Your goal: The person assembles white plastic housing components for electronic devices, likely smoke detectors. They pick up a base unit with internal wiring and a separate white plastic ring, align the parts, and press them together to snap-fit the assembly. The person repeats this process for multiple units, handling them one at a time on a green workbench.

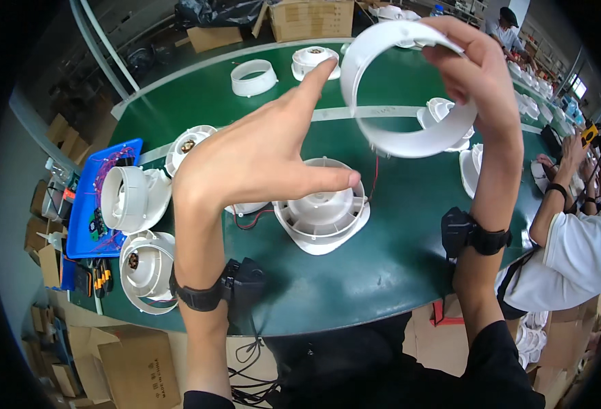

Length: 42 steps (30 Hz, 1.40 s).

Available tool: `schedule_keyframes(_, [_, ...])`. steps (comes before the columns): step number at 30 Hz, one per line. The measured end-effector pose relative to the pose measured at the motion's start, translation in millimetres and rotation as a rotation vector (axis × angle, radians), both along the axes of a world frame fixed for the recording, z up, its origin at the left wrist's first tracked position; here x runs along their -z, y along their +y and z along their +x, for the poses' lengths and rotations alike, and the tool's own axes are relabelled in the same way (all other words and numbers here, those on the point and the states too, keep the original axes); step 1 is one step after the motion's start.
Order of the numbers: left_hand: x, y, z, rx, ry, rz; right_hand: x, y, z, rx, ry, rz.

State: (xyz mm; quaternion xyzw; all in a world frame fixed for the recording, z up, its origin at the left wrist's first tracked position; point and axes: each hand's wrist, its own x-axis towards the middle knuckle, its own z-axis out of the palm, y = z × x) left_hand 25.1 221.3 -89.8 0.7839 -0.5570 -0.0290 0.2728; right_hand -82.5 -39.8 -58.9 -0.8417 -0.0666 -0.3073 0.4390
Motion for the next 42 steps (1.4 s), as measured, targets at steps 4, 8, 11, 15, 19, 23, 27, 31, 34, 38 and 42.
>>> schedule_keyframes(4, [21.9, -16.0, 3.8, 0.087, 0.064, 0.175, -20.6, 0.3, -17.2, -0.113, -0.116, 0.315])
schedule_keyframes(8, [40.3, -48.4, -25.8, 0.048, -0.004, 0.547, -15.2, -9.2, -14.6, -0.080, -0.204, 0.426])
schedule_keyframes(11, [56.3, -58.2, -28.6, 0.005, -0.089, 0.621, -15.4, -15.4, -21.2, -0.133, -0.293, 0.613])
schedule_keyframes(15, [61.7, -60.4, -23.8, 0.002, -0.096, 0.594, -21.9, -55.4, -40.4, -0.112, -0.110, 0.244])
schedule_keyframes(19, [64.9, -59.6, -31.5, -0.006, -0.142, 0.532, -30.7, -41.3, -43.7, 0.081, 0.066, -0.470])
schedule_keyframes(23, [47.2, -38.7, 7.4, 0.087, -0.069, 0.220, -6.2, -35.5, -15.4, 0.021, 0.033, -0.575])
schedule_keyframes(27, [-36.5, -2.0, -3.5, -0.136, 0.091, -0.060, -2.5, 1.7, 12.1, -0.179, -0.349, -0.519])
schedule_keyframes(31, [-57.6, 20.4, -14.5, 0.096, 0.265, -0.417, 10.5, 32.2, 24.2, -0.140, -0.439, -0.521])
schedule_keyframes(34, [-65.0, 33.1, -16.9, -0.005, -0.060, -0.256, 9.1, 48.0, 27.4, -0.114, -0.516, -0.521])
schedule_keyframes(38, [-54.2, 24.1, -4.6, -0.002, 0.094, -0.289, 0.1, 53.5, 32.2, -0.046, -0.594, -0.488])
schedule_keyframes(42, [-46.6, 14.3, -6.0, -0.084, 0.082, -0.546, -16.6, 62.2, 50.9, -0.090, -0.743, -0.414])
